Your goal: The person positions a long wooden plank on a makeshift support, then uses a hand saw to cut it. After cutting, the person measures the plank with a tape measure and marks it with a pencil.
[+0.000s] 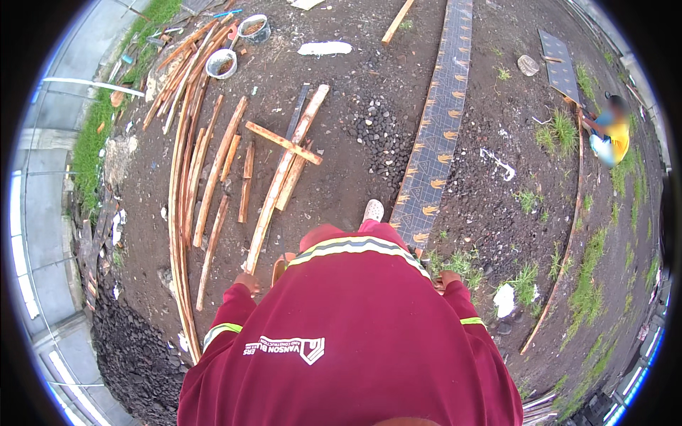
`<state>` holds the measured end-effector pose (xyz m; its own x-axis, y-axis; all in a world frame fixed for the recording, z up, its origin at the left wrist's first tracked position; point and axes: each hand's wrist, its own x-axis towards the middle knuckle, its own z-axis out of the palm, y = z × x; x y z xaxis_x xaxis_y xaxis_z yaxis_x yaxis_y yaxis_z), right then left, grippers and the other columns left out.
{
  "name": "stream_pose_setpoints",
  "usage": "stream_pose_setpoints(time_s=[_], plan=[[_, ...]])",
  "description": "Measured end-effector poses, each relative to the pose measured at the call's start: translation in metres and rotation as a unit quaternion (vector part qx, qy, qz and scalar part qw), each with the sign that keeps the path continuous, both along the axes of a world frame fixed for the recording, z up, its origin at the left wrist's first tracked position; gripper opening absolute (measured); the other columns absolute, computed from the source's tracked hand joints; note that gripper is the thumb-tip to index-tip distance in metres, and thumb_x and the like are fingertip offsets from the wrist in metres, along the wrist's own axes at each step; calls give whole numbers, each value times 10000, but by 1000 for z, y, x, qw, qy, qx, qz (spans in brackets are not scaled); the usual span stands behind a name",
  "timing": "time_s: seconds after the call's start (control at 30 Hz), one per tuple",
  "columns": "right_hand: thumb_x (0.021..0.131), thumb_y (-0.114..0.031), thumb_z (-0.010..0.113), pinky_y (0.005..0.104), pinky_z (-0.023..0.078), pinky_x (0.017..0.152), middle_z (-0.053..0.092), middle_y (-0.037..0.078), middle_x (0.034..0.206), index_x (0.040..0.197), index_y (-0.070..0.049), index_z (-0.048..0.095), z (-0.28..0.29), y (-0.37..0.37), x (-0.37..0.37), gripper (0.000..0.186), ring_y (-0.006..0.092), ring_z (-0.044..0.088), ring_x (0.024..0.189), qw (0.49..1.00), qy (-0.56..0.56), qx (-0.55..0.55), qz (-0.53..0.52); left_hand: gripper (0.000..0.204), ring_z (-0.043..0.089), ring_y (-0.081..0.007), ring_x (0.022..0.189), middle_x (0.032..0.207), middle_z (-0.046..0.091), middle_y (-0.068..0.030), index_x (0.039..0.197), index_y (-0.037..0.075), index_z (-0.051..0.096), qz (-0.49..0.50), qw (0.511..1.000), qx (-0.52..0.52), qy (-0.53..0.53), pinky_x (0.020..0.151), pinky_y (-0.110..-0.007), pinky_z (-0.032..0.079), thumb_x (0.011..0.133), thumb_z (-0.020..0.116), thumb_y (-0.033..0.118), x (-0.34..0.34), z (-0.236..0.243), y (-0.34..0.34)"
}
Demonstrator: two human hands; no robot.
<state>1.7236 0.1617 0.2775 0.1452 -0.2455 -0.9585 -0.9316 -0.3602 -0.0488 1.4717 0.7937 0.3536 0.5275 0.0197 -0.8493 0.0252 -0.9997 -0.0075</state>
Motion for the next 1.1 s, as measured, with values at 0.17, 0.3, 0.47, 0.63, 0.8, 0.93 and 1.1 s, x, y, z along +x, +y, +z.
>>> stream_pose_setpoints(time_s=[0.17, 0.3, 0.47, 0.63, 0.8, 0.93, 1.1], plan=[[856, -242, 530, 400, 506, 501, 624, 74, 846, 1071, -126, 528, 42, 76, 209, 245, 184, 600, 621, 982, -174, 31, 71, 159, 619, -175, 548, 700, 634, -38, 831, 58, 628, 280, 955, -94, 41, 431, -309, 485, 851, 496, 144, 60, -11, 13], [855, -239, 543, 333, 503, 464, 623, 74, 784, 1045, -76, 550, 71, 148, 338, 250, 155, 598, 605, 941, -309, 86, 105, 200, 647, -181, 633, 738, 645, -52, 906, 42, 623, 435, 893, -110, 26, 515, -324, 511, 861, 470, 163, 162, -31, 54], [868, -203, 518, 295, 484, 410, 625, 103, 808, 1093, -27, 536, 68, 184, 422, 286, 153, 602, 592, 923, -358, 113, 88, 369, 643, -277, 746, 837, 648, -165, 824, 14, 646, 506, 853, -78, -102, 681, -409, 486, 819, 503, 354, 348, -39, 95], [868, -202, 496, 337, 485, 424, 608, 106, 807, 1069, -41, 532, 39, 169, 417, 260, 185, 588, 580, 984, -180, 5, 2, 404, 622, -331, 783, 749, 643, -164, 790, 27, 667, 517, 833, -116, -159, 764, -411, 470, 801, 532, 408, 519, -2, 120], [869, -206, 491, 364, 492, 453, 607, 109, 838, 1064, -46, 529, 18, 183, 458, 255, 195, 593, 604, 994, -111, -6, 1, 418, 591, -348, 900, 905, 628, -204, 891, 19, 651, 483, 830, -114, -253, 795, -417, 453, 781, 554, 410, 623, 29, 160], [869, -209, 486, 385, 498, 476, 606, 112, 863, 1059, -49, 526, 13, 214, 532, 251, 202, 596, 624, 994, -106, 2, 36, 437, 589, -346, 907, 894, 626, -204, 891, 10, 640, 545, 785, -118, -272, 798, -416, 452, 781, 552, 424, 644, 25, 190], [870, -212, 481, 412, 505, 505, 605, 116, 895, 1053, -54, 522, -6, 260, 657, 246, 212, 601, 647, 990, -101, 7, 95, 335, 594, -176, 522, 652, 614, -93, 814, 9, 622, 602, 762, -40, -238, 503, -315, 484, 844, 524, 329, 591, -15, 200]])
